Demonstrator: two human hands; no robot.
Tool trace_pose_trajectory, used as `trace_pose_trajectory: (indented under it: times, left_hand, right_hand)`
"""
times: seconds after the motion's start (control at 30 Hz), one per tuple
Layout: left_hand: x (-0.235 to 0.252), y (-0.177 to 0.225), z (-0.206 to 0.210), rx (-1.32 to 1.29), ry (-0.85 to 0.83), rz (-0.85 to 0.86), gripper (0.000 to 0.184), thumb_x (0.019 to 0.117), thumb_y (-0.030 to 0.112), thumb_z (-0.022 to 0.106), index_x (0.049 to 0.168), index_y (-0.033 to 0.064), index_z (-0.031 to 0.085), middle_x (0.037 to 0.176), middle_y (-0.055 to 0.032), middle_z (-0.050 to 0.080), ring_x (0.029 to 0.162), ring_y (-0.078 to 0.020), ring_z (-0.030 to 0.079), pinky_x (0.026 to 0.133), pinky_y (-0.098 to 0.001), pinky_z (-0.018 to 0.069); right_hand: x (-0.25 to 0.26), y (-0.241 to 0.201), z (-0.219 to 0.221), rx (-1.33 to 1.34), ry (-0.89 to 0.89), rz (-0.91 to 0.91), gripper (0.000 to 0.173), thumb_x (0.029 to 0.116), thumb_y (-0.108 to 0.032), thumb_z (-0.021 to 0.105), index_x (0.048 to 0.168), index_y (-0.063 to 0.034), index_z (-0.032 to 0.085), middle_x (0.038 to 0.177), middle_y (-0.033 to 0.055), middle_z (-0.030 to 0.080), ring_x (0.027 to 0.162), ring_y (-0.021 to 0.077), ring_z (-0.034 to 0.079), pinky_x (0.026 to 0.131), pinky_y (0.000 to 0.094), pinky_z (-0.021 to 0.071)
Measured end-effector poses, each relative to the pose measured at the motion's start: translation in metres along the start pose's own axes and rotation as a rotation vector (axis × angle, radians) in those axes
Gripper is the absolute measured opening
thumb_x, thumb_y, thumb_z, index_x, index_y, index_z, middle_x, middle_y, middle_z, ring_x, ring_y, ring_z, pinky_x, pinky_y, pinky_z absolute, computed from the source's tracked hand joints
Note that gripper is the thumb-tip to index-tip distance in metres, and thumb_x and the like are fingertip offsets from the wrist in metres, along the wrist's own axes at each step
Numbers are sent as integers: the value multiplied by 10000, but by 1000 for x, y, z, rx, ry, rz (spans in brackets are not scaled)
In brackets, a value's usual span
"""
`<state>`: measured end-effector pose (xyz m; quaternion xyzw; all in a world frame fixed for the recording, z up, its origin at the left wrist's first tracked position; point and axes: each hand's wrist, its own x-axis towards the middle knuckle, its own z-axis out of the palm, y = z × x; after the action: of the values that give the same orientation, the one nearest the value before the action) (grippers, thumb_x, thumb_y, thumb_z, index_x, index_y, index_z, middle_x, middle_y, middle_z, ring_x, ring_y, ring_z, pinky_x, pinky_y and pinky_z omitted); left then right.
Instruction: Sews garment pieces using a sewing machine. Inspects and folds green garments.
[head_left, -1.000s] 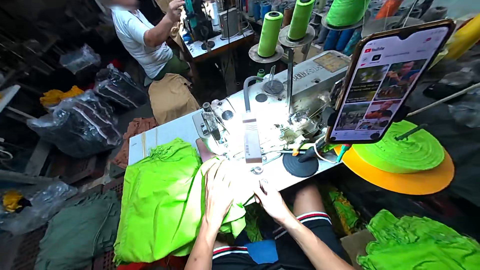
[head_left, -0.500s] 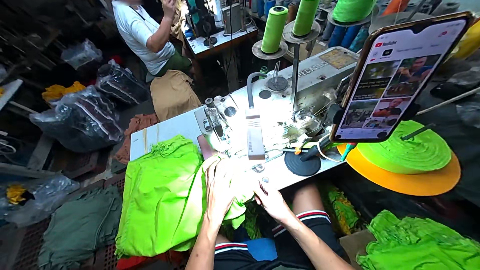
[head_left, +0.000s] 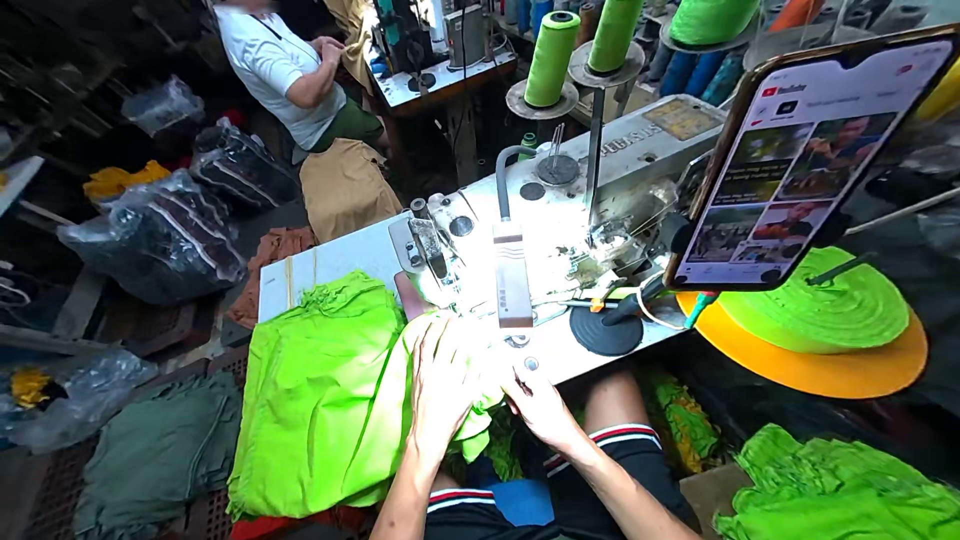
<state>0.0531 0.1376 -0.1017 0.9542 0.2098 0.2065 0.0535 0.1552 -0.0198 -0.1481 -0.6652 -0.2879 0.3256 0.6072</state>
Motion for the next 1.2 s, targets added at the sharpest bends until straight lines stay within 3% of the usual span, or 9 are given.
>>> trace_pose_trajectory:
  times: [0.37,0.63,1.2]
  left_hand:
    - [0,-2,1,-13,2,18,407,1029,440,505,1287,213,722,1512,-65,545,1477,-297,396,1228,-527,277]
    - [0,-2,-3,-36,-22,29,422,1024,455,513,1319,223,705,1524,-84,529,1488,-302,379,1240,-529,253]
    - [-2,-4,-2,-85,-5,15,414,1025,448,516,1310,218,710,1530,-86,525,1491,-310,375,1246,-516,251]
  right_hand:
    - [1,-2,1,26,11,-23,223,1047,-250,562,958,-73,666,706,-18,588,599,75,565,584,239,507]
    - [0,-6,2,12,32,11,197,1032,-262,592,1012,-74,649,743,-16,602,621,72,582,600,233,521]
    - [1,-7,5,26,30,-21,209,1035,-273,599,991,-77,660,715,-22,594,588,73,564,571,235,508]
